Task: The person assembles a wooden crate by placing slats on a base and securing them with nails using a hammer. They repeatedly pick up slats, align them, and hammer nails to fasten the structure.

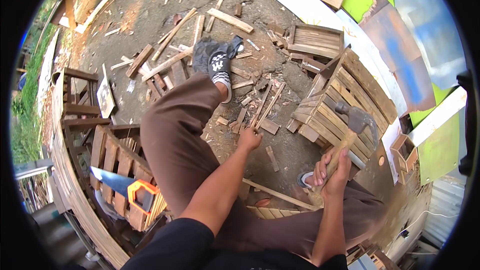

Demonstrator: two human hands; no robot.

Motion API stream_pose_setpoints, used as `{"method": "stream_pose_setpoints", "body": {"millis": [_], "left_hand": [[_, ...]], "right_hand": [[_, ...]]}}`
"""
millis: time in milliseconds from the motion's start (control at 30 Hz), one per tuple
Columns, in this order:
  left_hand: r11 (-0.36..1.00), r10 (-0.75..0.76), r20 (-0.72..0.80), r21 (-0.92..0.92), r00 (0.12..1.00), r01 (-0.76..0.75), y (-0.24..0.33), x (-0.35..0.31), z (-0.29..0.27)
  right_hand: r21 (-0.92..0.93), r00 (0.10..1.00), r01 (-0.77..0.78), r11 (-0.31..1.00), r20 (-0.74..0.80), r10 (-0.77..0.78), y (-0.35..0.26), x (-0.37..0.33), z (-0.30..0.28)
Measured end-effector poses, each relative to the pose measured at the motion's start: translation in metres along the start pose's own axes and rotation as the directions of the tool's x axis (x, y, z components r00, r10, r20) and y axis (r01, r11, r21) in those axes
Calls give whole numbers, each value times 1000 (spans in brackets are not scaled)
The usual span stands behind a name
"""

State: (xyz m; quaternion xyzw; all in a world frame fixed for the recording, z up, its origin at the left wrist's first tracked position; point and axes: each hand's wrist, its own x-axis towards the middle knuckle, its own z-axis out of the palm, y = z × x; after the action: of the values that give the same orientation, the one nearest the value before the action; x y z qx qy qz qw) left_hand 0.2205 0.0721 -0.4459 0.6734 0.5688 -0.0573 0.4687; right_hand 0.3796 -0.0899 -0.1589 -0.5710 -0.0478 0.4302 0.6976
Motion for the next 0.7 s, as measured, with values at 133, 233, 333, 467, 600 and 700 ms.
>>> {"method": "stream_pose_setpoints", "body": {"millis": [133, 233, 333, 467, 600, 700], "left_hand": [[998, -47, 178, 55, 983, 37, -34, 8, 56], [995, -40, 220, 93, 975, 20, -45, 11, 91], [996, -80, 75, -40, 994, 83, -49, 10, 115], [995, -37, -87, 92, 996, 45, -42, 7, 130], [982, -57, -84, 177, 995, 71, -32, 9, 141], [984, -24, -109, 174, 994, 43, -32, 10, 145]], "right_hand": [[34, 995, -10, 999, -97, 14, 4, 0, -14], [141, 987, -22, 990, -155, 44, 7, -1, -26], [103, 984, 12, 995, -178, 7, 7, -3, -35], [129, 979, 21, 991, -203, 6, 5, 0, -42], [173, 976, -13, 985, -213, 50, 0, 6, -46], [176, 976, -27, 984, -210, 64, -3, 15, -49]]}}
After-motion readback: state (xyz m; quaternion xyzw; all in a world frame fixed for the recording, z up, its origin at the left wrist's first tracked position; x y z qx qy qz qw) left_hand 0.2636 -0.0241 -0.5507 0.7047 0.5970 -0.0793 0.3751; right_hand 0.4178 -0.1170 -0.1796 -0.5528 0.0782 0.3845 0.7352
